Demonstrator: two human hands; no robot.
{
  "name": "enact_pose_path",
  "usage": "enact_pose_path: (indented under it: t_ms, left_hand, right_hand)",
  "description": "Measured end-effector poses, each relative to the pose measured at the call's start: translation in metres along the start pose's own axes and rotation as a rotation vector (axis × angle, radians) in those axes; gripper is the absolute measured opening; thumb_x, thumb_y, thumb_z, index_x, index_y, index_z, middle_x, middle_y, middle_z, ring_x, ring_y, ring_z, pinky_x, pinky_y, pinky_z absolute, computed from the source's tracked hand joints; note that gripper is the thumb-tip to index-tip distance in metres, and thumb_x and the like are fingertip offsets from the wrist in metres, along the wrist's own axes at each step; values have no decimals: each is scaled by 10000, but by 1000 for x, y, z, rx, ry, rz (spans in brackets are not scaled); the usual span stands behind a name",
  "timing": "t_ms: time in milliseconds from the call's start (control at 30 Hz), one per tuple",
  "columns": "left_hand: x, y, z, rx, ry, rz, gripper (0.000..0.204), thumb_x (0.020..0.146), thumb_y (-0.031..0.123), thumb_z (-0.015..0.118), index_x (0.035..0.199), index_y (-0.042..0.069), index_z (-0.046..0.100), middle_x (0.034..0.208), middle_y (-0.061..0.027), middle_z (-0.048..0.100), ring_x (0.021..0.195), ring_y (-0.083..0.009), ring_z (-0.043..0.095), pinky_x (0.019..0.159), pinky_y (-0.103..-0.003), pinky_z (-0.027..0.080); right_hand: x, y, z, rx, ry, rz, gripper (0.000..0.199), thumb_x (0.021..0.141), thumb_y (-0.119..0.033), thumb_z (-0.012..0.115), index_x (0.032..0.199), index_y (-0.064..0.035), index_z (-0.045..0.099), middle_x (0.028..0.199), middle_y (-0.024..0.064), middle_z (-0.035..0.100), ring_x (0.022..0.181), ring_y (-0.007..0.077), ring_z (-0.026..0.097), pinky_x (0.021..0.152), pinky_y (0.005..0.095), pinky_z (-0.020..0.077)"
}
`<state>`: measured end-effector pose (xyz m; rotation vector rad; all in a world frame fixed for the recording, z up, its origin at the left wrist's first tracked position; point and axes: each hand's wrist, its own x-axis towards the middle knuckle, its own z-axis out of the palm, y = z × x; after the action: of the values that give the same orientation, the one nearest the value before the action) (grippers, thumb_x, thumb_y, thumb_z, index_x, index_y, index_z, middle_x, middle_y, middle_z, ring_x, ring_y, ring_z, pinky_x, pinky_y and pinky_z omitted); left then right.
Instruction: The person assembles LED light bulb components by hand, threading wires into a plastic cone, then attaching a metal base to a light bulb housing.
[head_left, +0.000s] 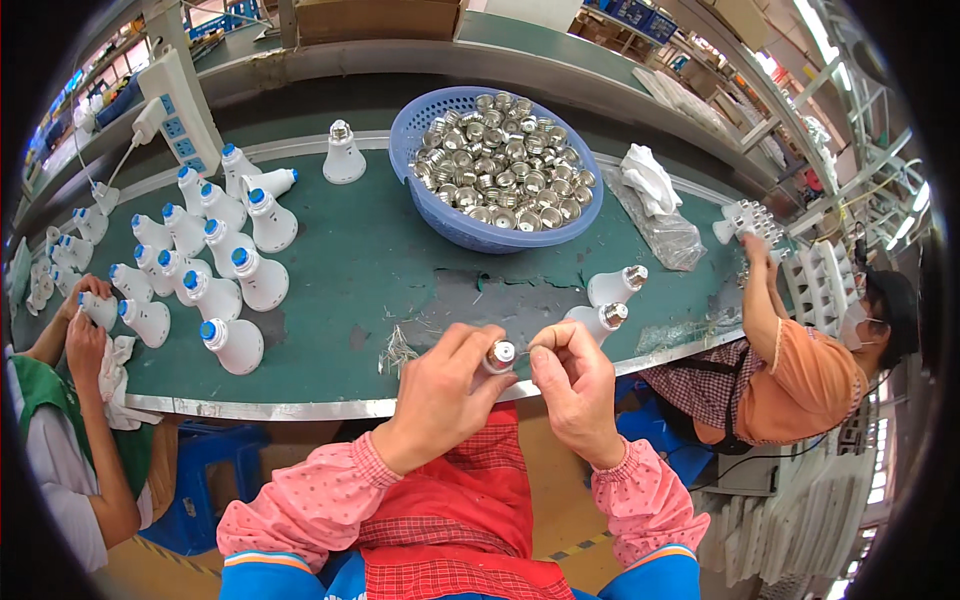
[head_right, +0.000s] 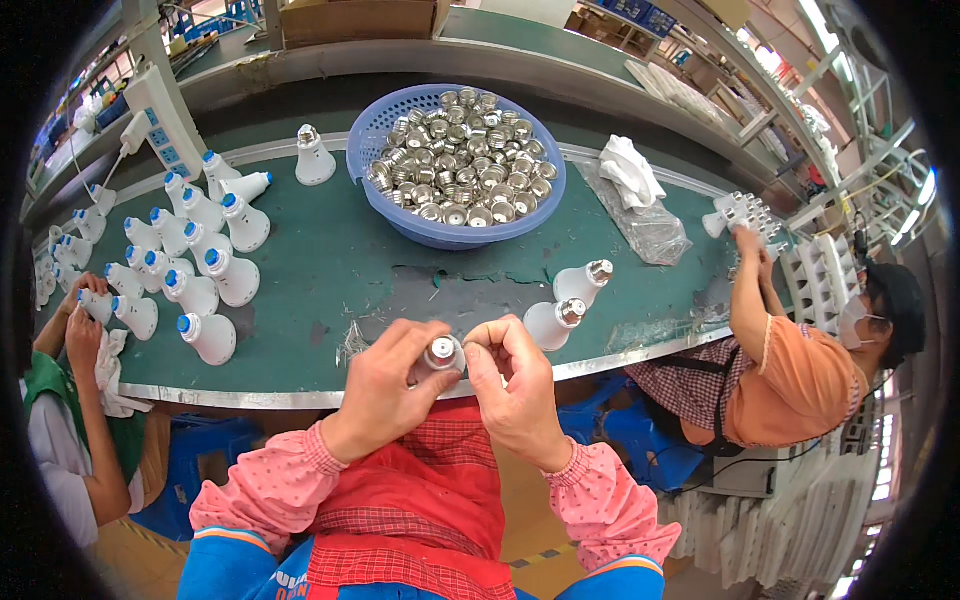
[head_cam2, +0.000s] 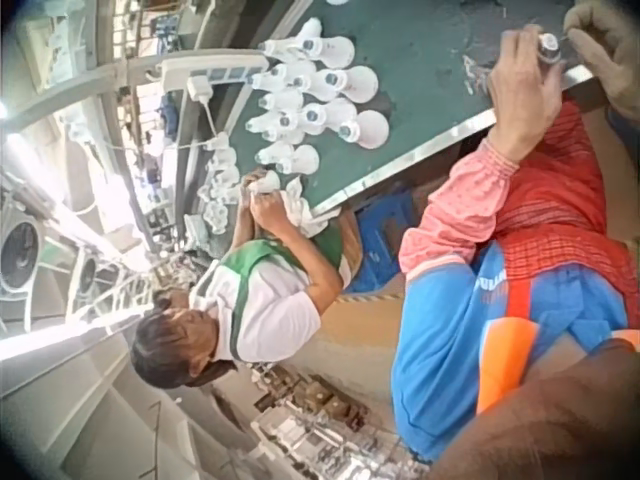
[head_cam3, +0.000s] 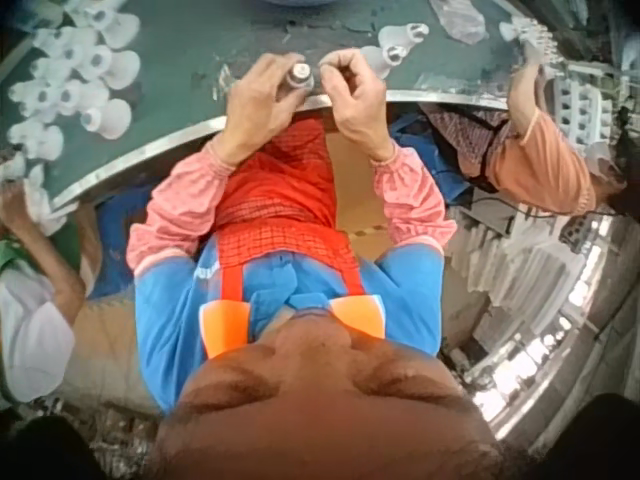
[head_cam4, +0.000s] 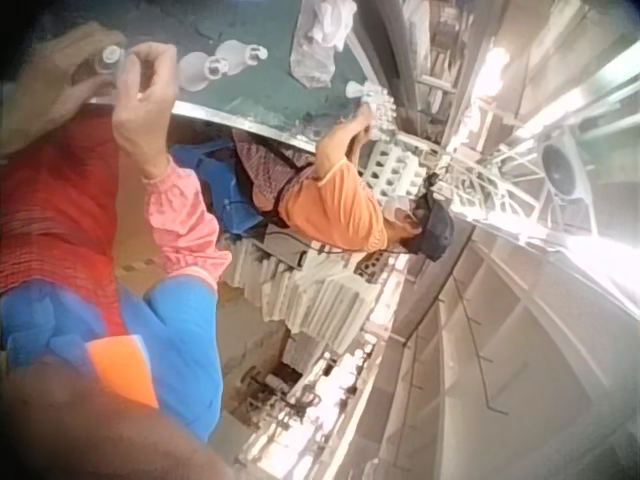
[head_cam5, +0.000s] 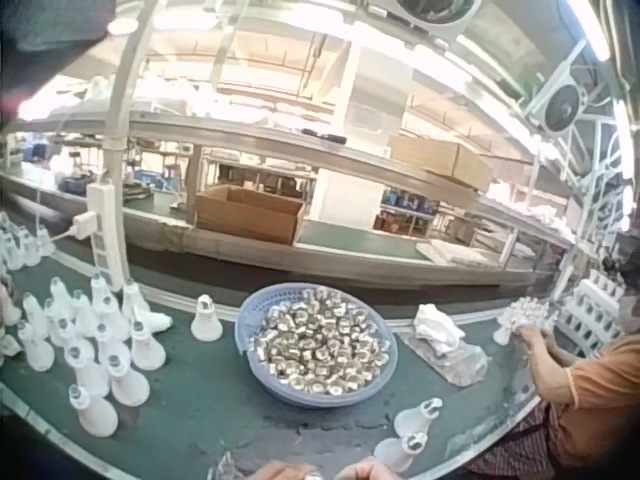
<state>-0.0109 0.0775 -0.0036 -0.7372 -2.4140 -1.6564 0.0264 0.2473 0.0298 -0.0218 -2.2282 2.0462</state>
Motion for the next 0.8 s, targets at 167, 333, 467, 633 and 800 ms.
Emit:
enact_pose_path:
  t_ms: [167, 333, 467, 633, 800]
  left_hand:
    - [-3, -13, 18, 14, 75, 67, 447, 783, 92, 830, 1195, 65, 657, 1062, -114, 669, 876, -310, 701, 695, -384, 580]
    - [-3, -18, 22, -27, 100, 84, 466, 776, 99, 836, 1205, 72, 657, 1070, -117, 659, 896, -317, 698, 708, -392, 578]
    - [-4, -21, 22, -44, 102, 84, 471, 775, 100, 834, 1212, 89, 658, 1057, -110, 651, 895, -319, 694, 705, -400, 573]
    - [-4, -24, 22, -50, 109, 114, 461, 801, 154, 828, 1207, 91, 619, 1020, -106, 608, 854, -344, 682, 678, -444, 555]
    - [-5, -23, 20, -64, 95, 95, 490, 747, 88, 832, 1201, 83, 649, 1027, -100, 625, 869, -324, 686, 705, -411, 569]
  right_hand:
    - [9, -6, -1, -612, -28, -395, 123, 898, 66, 638, 975, 16, 556, 862, 105, 543, 673, 189, 586, 586, 317, 465]
    - [16, -10, -1, -777, -32, -512, 174, 853, 91, 652, 963, 4, 549, 864, 130, 536, 661, 279, 584, 567, 384, 468]
    - [17, -10, -1, -844, -61, -532, 201, 826, 93, 656, 963, -5, 546, 855, 138, 531, 667, 329, 580, 574, 412, 474]
    - [21, -28, 1, -1060, -149, -586, 217, 799, 46, 682, 951, -22, 543, 861, 130, 516, 722, 324, 597, 590, 419, 484]
    - [26, -44, 3, -1246, -288, -600, 242, 766, -1, 699, 942, -29, 536, 889, 121, 492, 788, 303, 595, 598, 400, 494]
